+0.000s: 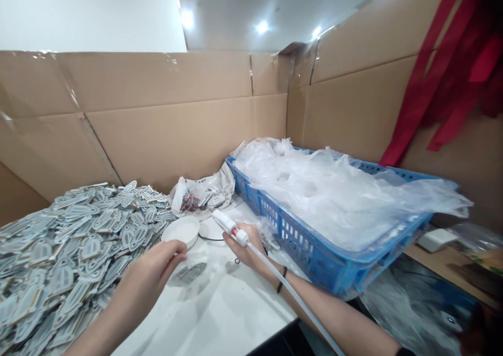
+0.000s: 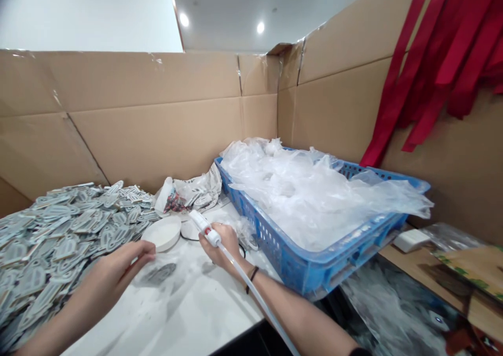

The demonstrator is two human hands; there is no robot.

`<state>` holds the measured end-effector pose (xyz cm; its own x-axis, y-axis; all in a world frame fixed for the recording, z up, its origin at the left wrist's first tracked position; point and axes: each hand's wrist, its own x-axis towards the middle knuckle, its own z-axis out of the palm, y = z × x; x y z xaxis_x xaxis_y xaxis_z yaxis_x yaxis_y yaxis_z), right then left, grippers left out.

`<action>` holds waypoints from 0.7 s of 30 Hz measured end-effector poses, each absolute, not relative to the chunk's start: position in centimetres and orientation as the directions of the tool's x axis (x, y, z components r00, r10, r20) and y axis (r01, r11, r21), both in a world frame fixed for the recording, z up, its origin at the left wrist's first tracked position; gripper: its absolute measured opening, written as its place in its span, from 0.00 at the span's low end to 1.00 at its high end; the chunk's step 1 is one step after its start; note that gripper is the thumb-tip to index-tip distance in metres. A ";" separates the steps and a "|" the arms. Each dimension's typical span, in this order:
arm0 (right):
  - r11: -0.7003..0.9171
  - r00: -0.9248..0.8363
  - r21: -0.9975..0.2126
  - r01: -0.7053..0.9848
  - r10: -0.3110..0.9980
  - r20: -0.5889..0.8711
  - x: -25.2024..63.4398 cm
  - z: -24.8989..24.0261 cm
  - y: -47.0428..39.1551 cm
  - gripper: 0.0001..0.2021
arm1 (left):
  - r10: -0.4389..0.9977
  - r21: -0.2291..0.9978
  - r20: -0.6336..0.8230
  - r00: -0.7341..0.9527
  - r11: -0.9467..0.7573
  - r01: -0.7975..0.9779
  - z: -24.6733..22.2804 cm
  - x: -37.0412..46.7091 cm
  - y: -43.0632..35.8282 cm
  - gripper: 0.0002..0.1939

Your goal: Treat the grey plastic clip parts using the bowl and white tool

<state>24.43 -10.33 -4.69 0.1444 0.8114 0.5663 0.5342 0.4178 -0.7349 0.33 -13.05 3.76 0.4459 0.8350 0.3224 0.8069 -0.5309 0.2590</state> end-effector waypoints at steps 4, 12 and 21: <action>0.401 0.157 -0.731 0.553 0.811 0.564 24.3 -4.7 -10.3 0.18 | 0.829 0.227 0.413 0.377 -0.495 0.839 3.1 1.3 -13.6 0.18; 0.377 0.141 -0.736 0.562 0.834 0.534 24.3 -5.1 -10.1 0.17 | 0.856 0.309 0.359 0.373 -0.485 0.818 2.7 1.3 -12.9 0.17; 0.329 0.123 -0.731 0.598 0.863 0.489 24.5 -4.8 -10.2 0.17 | 0.857 0.357 0.268 0.440 -0.513 0.781 4.2 1.0 -11.7 0.20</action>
